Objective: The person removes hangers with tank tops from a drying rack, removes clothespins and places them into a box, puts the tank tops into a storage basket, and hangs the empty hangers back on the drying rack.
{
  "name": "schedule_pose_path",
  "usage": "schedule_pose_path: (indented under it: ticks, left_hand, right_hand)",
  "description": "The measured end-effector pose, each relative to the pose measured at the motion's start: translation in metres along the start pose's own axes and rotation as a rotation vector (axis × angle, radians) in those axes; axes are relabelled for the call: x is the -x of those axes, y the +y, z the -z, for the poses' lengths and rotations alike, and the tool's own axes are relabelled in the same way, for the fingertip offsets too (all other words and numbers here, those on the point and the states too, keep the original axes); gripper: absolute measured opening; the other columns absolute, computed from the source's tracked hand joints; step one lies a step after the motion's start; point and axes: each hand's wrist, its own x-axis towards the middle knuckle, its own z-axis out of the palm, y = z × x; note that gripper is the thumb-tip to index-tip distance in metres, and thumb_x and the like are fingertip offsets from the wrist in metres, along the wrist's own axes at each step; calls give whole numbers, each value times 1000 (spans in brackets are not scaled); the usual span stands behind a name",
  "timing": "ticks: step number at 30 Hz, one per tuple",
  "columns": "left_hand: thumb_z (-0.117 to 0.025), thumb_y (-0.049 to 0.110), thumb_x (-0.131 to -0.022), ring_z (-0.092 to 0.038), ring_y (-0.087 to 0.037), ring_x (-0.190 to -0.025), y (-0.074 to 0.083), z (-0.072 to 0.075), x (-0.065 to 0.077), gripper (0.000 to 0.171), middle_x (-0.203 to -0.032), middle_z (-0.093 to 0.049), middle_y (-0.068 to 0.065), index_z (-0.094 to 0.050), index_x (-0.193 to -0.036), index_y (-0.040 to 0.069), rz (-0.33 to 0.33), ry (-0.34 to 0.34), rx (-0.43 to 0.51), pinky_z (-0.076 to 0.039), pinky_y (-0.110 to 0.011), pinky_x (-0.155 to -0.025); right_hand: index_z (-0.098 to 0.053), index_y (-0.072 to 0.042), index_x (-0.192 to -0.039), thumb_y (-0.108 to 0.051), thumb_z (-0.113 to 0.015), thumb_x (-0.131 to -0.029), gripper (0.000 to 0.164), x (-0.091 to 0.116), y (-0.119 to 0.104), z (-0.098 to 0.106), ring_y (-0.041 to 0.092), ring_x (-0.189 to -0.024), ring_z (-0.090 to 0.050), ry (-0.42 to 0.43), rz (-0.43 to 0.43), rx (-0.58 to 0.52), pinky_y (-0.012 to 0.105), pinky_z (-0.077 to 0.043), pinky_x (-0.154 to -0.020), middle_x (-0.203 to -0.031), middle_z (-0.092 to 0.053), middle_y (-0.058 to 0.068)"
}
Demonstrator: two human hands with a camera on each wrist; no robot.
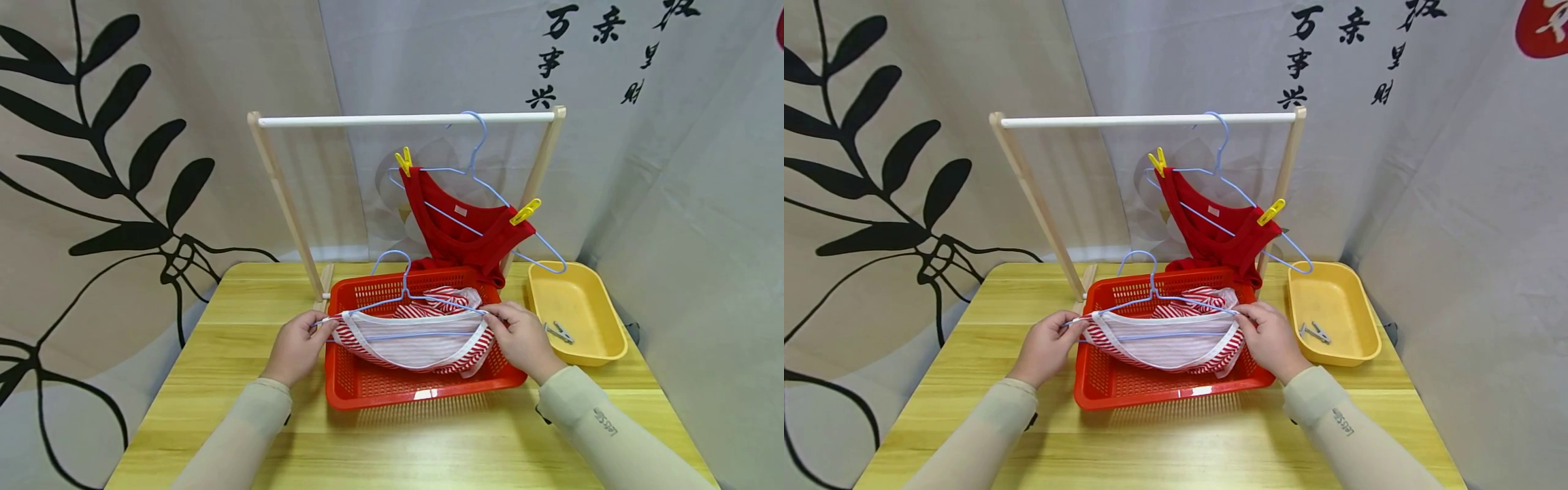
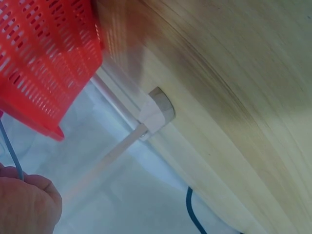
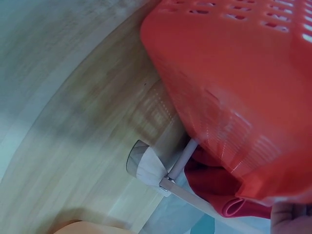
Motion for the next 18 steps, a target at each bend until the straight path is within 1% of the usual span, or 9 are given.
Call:
schedule_pose_path:
  ticks: [5, 7, 13, 18]
  left_hand:
    - [-67, 38, -104, -51, -19, -71, -2, 1, 0, 24, -81, -58, -3, -73, -103, 15, -12, -1, 18, -43, -26, -60]
    - [-67, 38, -104, -52, -19, -72, -4, 1, 0, 24, -83, -60, -3, -73, -104, 14, -17, -1, 29, -45, -26, -62]
    - [-64, 34, -106, -61, -18, -85, -7, 2, 0, 25, -98, -73, -5, -74, -106, 12, -41, 6, 48, -52, -25, -74]
    - [-61, 28, -108, -62, -17, -89, -7, 3, 1, 24, -103, -76, -9, -75, -107, 9, -60, 22, 46, -52, -27, -80]
  right_hand:
    - [-80, -13, -112, -9, -69, -101, 16, 0, 1, 1, 23, -99, -72, -4, -6, -4, 44, -56, -89, -107, -77, 4]
    - [-80, -12, -111, -9, -69, -101, 16, 1, 1, 1, 23, -99, -72, -7, -12, -3, 44, -56, -89, -107, -76, 4]
    - [-80, -13, -112, -10, -68, -102, 16, 1, 2, 2, 23, -99, -71, -20, -27, -11, 43, -57, -89, -107, -76, 3]
    - [-80, -13, -111, -9, -67, -102, 16, 1, 4, 2, 23, -99, -71, -13, -24, -6, 42, -56, -88, -107, -76, 3]
